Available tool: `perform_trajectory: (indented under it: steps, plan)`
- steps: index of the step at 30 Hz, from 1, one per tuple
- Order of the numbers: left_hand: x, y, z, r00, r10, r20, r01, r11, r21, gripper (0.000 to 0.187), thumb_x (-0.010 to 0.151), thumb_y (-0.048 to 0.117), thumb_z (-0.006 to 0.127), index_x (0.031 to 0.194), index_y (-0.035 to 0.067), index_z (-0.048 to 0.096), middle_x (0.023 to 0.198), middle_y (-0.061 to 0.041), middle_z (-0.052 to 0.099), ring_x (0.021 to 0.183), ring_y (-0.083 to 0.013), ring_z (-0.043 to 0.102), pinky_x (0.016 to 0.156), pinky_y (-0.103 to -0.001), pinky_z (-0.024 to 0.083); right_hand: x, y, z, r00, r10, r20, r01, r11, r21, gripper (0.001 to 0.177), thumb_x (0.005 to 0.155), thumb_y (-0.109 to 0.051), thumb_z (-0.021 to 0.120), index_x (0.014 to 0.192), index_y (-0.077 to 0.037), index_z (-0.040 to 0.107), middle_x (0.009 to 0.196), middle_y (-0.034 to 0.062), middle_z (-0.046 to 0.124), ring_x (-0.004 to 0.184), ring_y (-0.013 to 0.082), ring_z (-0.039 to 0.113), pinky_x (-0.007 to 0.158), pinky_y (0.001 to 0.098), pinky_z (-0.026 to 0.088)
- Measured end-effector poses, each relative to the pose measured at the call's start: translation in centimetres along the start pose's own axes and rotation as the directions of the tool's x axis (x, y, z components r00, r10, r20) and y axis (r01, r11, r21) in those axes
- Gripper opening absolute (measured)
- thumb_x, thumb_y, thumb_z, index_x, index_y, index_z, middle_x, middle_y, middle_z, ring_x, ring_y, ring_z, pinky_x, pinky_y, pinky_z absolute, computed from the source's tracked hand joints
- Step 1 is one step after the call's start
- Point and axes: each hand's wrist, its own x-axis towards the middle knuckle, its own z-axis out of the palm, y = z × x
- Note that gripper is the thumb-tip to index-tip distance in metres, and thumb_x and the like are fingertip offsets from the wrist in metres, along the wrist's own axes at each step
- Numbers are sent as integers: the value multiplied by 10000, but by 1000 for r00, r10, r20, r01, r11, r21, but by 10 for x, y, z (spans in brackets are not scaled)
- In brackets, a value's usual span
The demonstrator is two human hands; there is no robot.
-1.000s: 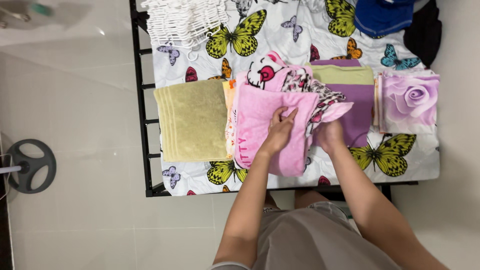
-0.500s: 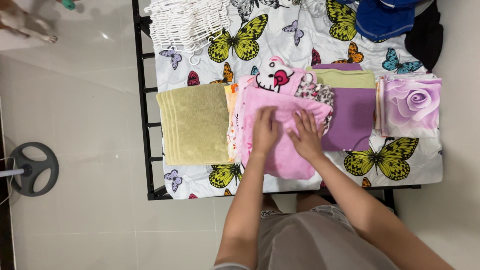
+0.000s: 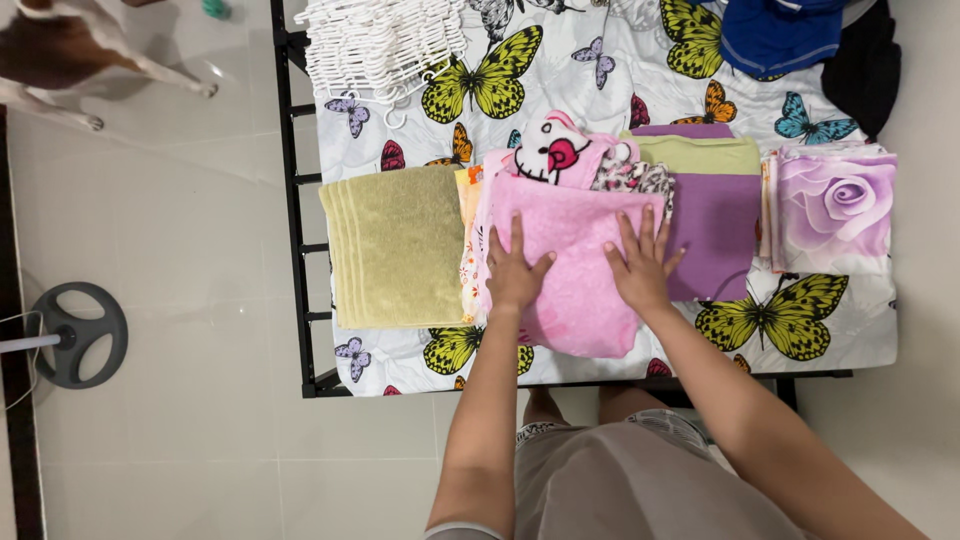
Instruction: The person folds several towels on a bed with a butterfly-patterned sheet. They pick up each towel, fold it neatly, and place it in a stack. A dog is present in the room and the person briefly pets it during the task.
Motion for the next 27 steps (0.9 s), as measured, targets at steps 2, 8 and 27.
perform_trajectory:
  steps: [2,8,27]
  plan:
    - [3,-6,2,1000,-12,-22,10,996,-94,1164,758,552,808,1624,343,59,1689,-216,86,1483,-473,279,1134,-602,351,-1,3,-3,1000,-21,10,20,996,86,669,1000,-559,476,1617,-361,308,1757,34,-5,1594,397,-58,1155,765,-43]
    - [13,-46,7,1000,-19,-22,8,906,-423,1314,689,550,869,1617,82,65,1611,-292,266,1481,-416,345,1205,-474,336,-15,8,-16,995,-89,47,82,987,135,739,943,-502,615,1604,-333,331,1755,40,17,1599,395,-17,1164,754,-2]
    - [-79,-171,72,871,-140,471,491,293,-820,781,793,350,800,1464,257,411,1420,4,564,1341,-225,488,1060,-584,385,-100,16,-7,806,385,449,-590,568,573,1258,720,-582,745,1627,-225,-51,1660,171,174,1501,400,284,1122,669,358]
